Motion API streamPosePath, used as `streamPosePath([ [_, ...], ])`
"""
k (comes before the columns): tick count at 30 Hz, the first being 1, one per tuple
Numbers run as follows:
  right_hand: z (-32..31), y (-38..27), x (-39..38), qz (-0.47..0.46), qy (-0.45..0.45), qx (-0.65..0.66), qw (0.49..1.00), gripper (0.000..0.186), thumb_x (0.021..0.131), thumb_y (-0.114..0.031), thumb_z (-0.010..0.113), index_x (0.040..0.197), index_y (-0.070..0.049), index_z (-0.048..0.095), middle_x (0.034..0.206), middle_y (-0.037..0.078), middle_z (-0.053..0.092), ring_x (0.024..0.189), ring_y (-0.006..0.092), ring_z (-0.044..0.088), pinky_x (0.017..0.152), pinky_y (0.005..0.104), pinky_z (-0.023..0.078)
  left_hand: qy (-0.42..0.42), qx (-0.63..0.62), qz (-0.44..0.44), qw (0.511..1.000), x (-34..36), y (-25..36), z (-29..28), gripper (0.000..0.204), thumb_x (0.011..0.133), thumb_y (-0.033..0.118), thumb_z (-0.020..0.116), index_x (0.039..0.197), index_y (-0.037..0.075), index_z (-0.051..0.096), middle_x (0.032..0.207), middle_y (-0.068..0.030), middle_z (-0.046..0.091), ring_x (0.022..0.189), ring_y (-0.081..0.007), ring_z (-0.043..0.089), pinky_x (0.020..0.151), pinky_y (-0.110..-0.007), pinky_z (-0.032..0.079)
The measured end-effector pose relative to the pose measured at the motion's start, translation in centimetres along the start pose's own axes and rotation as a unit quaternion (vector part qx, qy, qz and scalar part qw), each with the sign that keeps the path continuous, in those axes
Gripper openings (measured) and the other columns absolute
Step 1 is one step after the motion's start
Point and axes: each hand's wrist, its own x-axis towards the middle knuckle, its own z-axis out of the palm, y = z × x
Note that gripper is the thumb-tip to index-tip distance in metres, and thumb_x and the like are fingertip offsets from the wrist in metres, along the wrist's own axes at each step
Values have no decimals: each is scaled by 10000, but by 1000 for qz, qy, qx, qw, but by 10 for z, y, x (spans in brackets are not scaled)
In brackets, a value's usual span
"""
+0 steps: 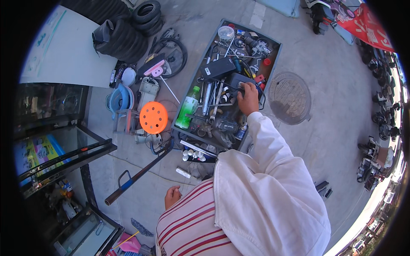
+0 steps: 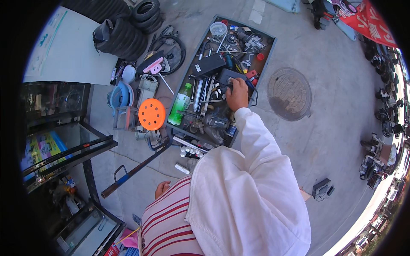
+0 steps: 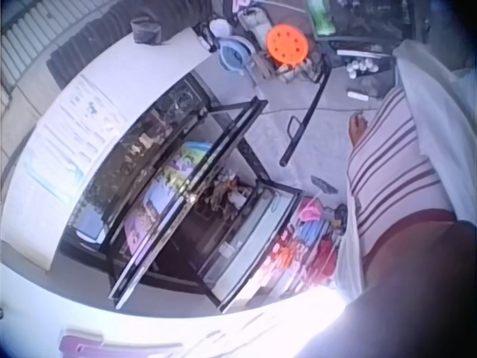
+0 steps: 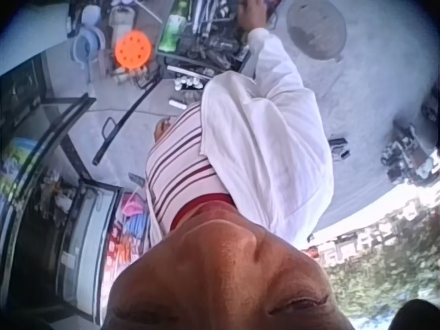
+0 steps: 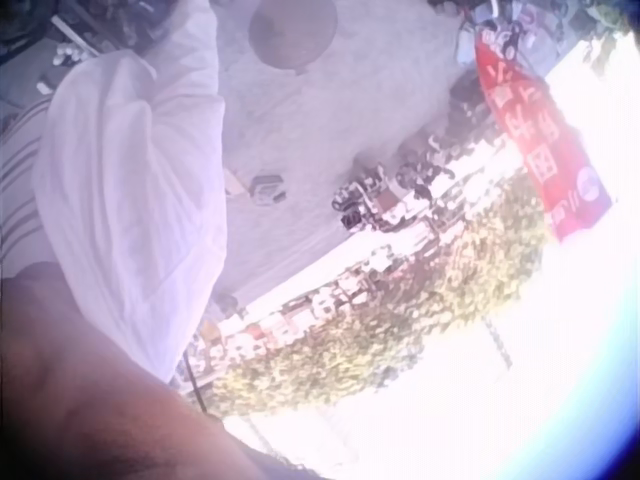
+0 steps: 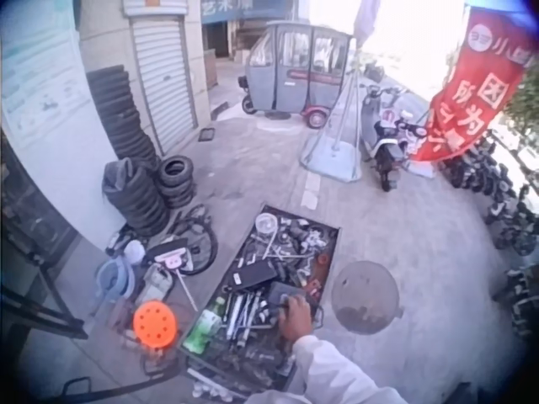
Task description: The person repairs an electric scooter's handlebar assembly. They use pliers to strip wire insulation, a screwdriver to loosen and tighten screws, and scissors to cut zip ties. The person then removes the handlebar grip and inspects the throttle assembly.
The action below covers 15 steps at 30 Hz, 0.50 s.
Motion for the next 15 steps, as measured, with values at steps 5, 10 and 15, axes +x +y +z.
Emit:
streamPosePath([
  [5,-2,1,0,-2,-7,11,1000,381,783,-71,651,1159,-31,605,1220,174,547,1148,385,503,1010,425,403,-2,-9,-7,1000,5,-18,-4,256,995,219,528,1137,25,615,760,0,550,651,-60,468,600,-230,399],
  [10,-8,-1,-1,-4,-31,11,999,391,800,-69,653,1185,-32,598,1262,170,534,1183,380,500,1031,408,399,-18,1,19,1000,4,-20,-5,255,996,219,525,1138,26,612,765,1,551,639,-59,464,586,-229,394],
  [15,-14,5,-2,-12,-62,11,998,352,833,-58,628,1182,-22,607,1293,169,538,1188,375,519,1045,395,401,-14,-23,-9,1000,4,-22,-5,259,996,222,526,1144,29,615,768,0,543,603,-44,434,558,-219,375],
])
